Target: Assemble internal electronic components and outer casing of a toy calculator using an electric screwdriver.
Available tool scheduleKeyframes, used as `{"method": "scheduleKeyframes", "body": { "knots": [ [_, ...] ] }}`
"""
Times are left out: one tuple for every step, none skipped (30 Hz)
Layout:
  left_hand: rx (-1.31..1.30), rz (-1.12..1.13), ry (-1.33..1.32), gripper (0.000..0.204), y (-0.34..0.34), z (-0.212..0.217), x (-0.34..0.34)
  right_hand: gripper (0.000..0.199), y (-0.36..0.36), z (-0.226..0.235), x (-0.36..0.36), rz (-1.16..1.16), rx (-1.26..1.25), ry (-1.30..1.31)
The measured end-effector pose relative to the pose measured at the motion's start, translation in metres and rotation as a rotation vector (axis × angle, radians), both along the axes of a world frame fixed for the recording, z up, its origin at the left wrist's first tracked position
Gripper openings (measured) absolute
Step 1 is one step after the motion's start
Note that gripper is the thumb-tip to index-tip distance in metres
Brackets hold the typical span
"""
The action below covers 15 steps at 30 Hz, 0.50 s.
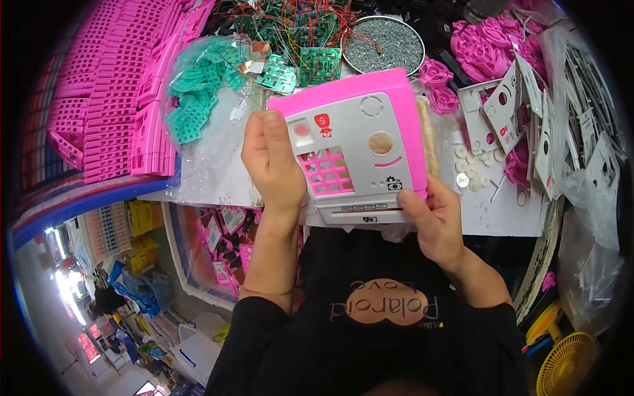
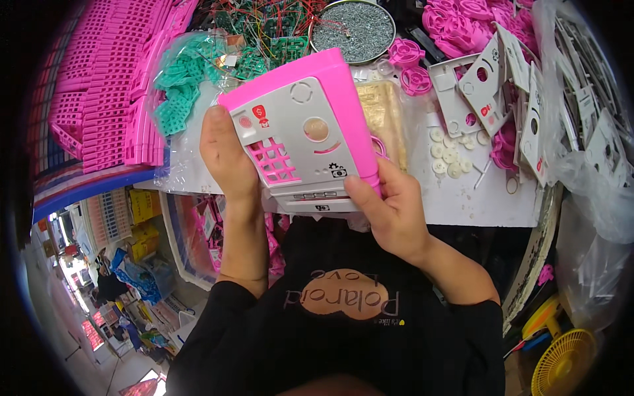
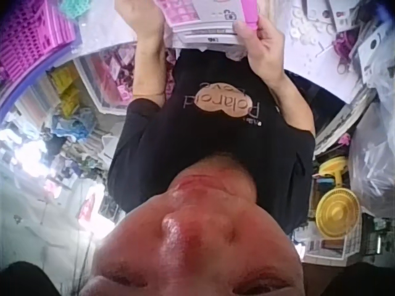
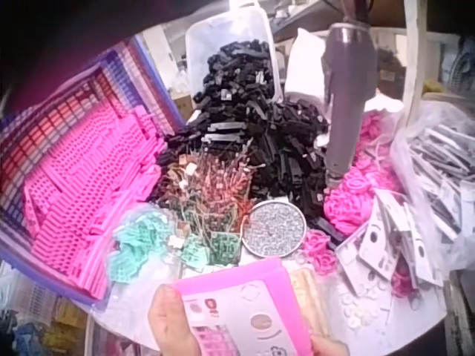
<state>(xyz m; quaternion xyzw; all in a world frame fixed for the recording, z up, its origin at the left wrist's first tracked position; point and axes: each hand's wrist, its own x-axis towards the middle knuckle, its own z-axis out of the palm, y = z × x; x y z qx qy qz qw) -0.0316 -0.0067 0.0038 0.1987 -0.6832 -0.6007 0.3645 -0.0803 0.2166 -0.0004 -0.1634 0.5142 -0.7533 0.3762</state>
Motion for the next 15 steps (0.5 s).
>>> {"method": "scheduleKeyframes", "body": {
  "knots": [
    [0.077, -0.036, -0.025, 0.037, 0.001, 0.005, -0.003, 0.035, 0.000, -0.002, 0.001, -0.021, -0.009, 0.022],
    [0.150, -0.068, -0.054, 0.038, 0.001, 0.015, -0.005, 0.035, 0.000, -0.003, 0.003, -0.038, -0.022, 0.041],
    [0.223, -0.100, -0.082, 0.040, 0.001, 0.019, -0.006, 0.036, 0.000, -0.004, 0.005, -0.054, -0.036, 0.059],
    [0.249, -0.129, -0.101, 0.043, -0.002, 0.009, 0.002, 0.036, 0.000, -0.004, 0.004, -0.065, -0.068, 0.042],
    [0.272, -0.161, -0.116, 0.045, -0.006, -0.001, 0.008, 0.036, -0.001, -0.004, 0.001, -0.082, -0.103, 0.032],
    [0.140, -0.149, -0.190, 0.046, 0.013, 0.001, 0.019, 0.037, -0.001, -0.006, 0.000, -0.096, -0.136, 0.015],
    [0.009, -0.137, -0.263, 0.046, 0.025, 0.001, 0.023, 0.037, -0.001, -0.008, -0.001, -0.088, -0.132, 0.008],
    [0.010, -0.109, -0.208, 0.045, 0.028, -0.005, 0.028, 0.037, 0.000, -0.008, 0.000, -0.077, -0.123, -0.004],
    [0.009, -0.085, -0.152, 0.045, 0.030, -0.011, 0.030, 0.038, 0.000, -0.009, 0.001, -0.066, -0.114, -0.016],
    [-0.041, -0.061, -0.148, 0.045, 0.030, -0.014, 0.031, 0.038, -0.001, -0.009, 0.002, -0.072, -0.117, -0.019],
    [-0.085, -0.052, -0.125, 0.044, 0.029, -0.014, 0.031, 0.039, -0.002, -0.008, 0.000, -0.075, -0.120, -0.015],
    [-0.131, -0.043, -0.102, 0.044, 0.027, -0.014, 0.029, 0.039, -0.003, -0.007, -0.002, -0.079, -0.123, -0.011],
    [-0.176, -0.030, -0.083, 0.044, 0.026, -0.015, 0.029, 0.039, -0.003, -0.004, -0.007, -0.027, -0.070, 0.020],
    [-0.260, -0.044, -0.052, 0.042, 0.022, -0.009, 0.025, 0.039, 0.000, 0.001, -0.018, 0.015, -0.010, 0.060],
    [-0.340, -0.063, -0.024, 0.041, 0.018, -0.004, 0.021, 0.039, 0.006, 0.009, -0.031, 0.052, 0.053, 0.094]
  ]
}}
